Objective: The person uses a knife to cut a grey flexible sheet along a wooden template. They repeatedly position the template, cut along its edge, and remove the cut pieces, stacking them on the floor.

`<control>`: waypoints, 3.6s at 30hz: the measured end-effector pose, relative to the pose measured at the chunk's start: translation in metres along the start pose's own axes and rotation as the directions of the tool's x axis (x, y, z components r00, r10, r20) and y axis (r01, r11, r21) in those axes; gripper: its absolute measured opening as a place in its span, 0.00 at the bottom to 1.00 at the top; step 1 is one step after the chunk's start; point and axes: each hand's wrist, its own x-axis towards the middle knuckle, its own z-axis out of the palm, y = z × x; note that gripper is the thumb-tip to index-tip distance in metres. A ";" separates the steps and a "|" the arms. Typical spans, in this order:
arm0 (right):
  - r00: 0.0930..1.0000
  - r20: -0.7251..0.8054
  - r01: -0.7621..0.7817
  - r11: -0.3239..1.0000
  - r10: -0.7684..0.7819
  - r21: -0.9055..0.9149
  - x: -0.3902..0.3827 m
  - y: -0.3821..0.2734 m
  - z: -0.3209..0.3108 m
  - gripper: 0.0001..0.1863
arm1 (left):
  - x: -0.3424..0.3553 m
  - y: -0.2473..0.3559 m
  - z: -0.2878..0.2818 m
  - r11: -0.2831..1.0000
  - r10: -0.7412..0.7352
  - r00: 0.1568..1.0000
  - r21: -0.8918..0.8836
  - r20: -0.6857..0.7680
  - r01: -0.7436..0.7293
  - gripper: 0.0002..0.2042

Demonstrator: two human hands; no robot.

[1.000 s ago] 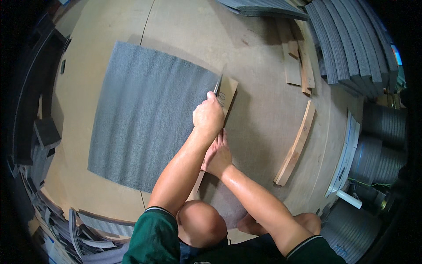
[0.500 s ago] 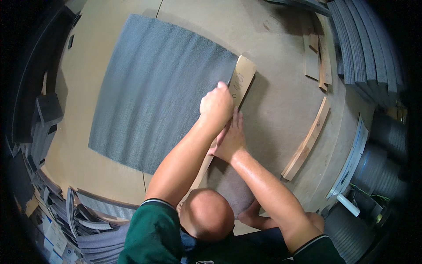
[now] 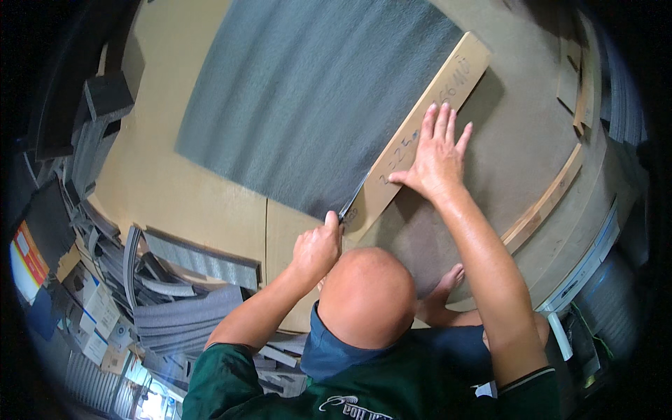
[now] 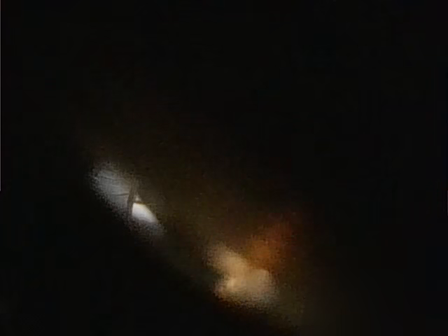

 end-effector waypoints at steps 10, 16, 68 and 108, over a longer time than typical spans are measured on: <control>1.000 -0.021 -0.012 1.000 0.012 0.027 0.000 -0.003 0.006 0.86 | -0.077 -0.072 0.062 0.989 -0.124 0.989 -0.073 0.085 0.130 0.14; 0.999 -0.054 -0.005 0.998 0.008 0.055 0.001 -0.002 0.011 0.88 | -0.126 -0.113 0.097 0.992 -0.122 0.992 -0.028 0.026 0.123 0.14; 0.818 -0.068 0.300 -0.323 0.571 0.898 -0.041 -0.088 0.106 0.34 | 0.008 -0.014 0.004 0.809 0.574 0.595 0.281 -0.563 -0.516 0.53; 0.940 -0.178 0.065 0.361 0.291 0.930 0.031 -0.039 0.095 0.63 | 0.007 -0.071 0.015 0.688 0.602 0.761 0.642 -0.243 -0.339 0.38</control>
